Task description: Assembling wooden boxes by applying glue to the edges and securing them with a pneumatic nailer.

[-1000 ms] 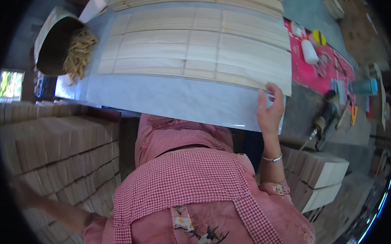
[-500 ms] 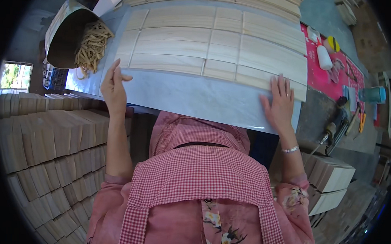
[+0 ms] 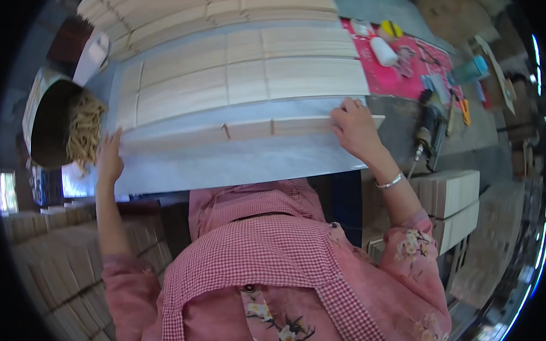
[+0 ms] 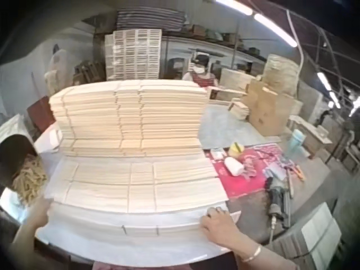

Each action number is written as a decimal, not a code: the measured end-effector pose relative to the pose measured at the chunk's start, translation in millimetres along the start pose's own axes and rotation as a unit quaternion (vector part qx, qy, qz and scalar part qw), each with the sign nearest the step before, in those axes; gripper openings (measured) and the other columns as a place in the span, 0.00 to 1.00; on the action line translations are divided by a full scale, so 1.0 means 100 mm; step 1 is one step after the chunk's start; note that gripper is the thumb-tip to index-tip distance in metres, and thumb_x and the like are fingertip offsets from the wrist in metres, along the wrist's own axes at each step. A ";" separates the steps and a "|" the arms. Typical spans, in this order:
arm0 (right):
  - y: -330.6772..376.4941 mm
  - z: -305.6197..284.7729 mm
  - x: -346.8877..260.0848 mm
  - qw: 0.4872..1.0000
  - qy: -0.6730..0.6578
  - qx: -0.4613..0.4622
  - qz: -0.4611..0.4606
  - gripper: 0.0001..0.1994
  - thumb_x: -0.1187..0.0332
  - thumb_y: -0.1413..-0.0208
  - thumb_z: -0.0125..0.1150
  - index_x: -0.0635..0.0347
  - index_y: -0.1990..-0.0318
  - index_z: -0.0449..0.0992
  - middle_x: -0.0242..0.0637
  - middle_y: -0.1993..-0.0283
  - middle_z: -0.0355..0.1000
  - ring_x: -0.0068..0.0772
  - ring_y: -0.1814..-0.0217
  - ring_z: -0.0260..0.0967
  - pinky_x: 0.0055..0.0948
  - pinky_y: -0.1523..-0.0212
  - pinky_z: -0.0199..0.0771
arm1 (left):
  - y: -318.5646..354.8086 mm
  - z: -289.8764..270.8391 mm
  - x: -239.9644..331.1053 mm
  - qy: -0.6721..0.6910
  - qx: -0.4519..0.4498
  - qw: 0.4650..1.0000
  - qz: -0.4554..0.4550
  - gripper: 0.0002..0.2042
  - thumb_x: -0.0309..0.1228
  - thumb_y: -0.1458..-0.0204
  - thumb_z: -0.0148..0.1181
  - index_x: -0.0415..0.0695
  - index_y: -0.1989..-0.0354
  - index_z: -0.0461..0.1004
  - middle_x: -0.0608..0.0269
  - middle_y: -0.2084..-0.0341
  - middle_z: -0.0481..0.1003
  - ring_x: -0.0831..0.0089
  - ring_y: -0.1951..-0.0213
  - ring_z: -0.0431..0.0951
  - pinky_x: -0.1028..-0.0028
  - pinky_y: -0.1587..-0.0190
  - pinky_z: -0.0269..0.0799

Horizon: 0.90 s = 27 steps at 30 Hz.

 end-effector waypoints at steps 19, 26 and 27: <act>-0.71 0.04 0.18 0.989 0.047 -0.030 0.136 0.12 0.70 0.43 0.57 0.55 0.53 0.80 0.45 0.65 0.78 0.48 0.66 0.76 0.41 0.61 0.77 | -0.17 -0.71 1.33 0.209 -0.084 0.973 0.055 0.08 0.30 0.51 0.60 0.38 0.71 0.78 0.48 0.66 0.76 0.47 0.63 0.75 0.56 0.57 0.72; -0.73 -0.09 -0.36 0.987 -0.155 -0.049 0.000 0.13 0.72 0.46 0.61 0.58 0.53 0.80 0.46 0.69 0.78 0.47 0.66 0.76 0.39 0.61 0.75 | -0.31 -0.82 1.53 0.361 -0.074 0.918 0.145 0.29 0.24 0.53 0.55 0.45 0.37 0.69 0.47 0.53 0.78 0.47 0.52 0.77 0.60 0.49 0.73; -0.75 -0.07 -0.50 0.981 -0.186 -0.047 -0.021 0.12 0.72 0.47 0.62 0.59 0.54 0.80 0.46 0.69 0.77 0.47 0.66 0.76 0.39 0.62 0.75 | -0.36 -0.79 1.57 0.350 -0.087 0.921 0.145 0.30 0.23 0.54 0.54 0.45 0.36 0.68 0.48 0.51 0.78 0.48 0.51 0.77 0.61 0.49 0.73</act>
Point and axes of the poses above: each hand's wrist, its own y-axis away from the middle knuckle, its own z-axis out of the palm, x = y × z, the point moved 5 cm from there along -y, towards the middle knuckle
